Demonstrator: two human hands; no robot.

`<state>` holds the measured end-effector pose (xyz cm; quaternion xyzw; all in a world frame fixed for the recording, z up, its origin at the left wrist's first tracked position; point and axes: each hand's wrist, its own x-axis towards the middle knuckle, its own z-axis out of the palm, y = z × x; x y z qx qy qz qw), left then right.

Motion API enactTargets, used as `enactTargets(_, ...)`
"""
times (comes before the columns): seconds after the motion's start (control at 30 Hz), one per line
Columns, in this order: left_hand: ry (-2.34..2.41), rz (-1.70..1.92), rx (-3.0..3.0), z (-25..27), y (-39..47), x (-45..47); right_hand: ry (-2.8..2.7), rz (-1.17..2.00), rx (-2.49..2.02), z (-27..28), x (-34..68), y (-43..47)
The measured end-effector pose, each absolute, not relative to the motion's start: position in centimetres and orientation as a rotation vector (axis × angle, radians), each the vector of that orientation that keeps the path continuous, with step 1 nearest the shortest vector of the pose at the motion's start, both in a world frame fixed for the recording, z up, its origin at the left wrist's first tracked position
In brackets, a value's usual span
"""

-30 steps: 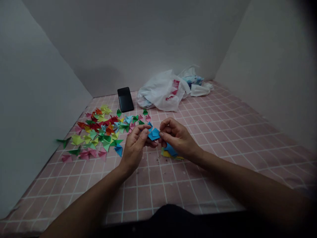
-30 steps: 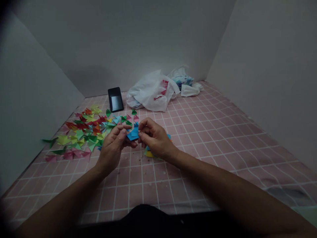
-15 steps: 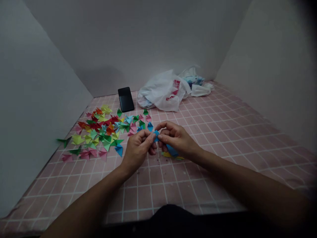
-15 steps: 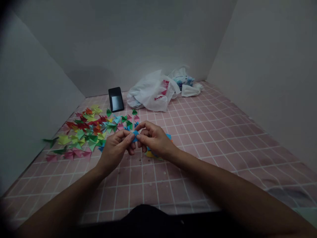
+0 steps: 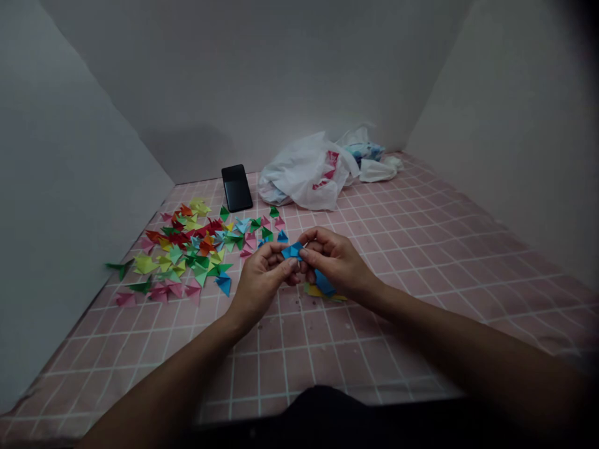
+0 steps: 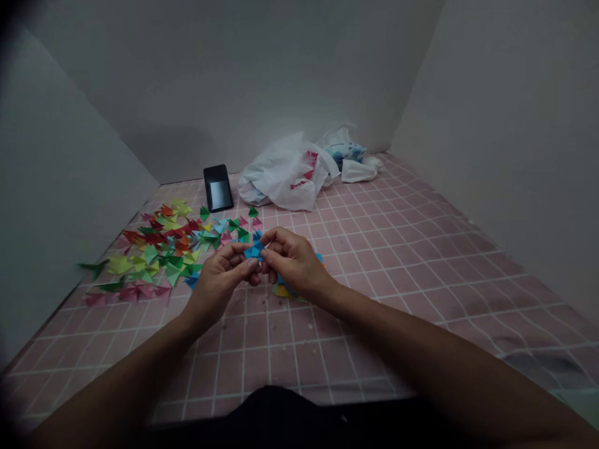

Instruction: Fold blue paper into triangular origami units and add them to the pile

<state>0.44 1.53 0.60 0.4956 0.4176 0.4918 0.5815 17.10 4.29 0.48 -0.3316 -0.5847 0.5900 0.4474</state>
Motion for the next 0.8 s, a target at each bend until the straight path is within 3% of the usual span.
enactTargets(0.8,1.073,1.080,1.301,0.84,1.35,0.53,-1.587,1.411,-0.763,0.05,17.38,4.23)
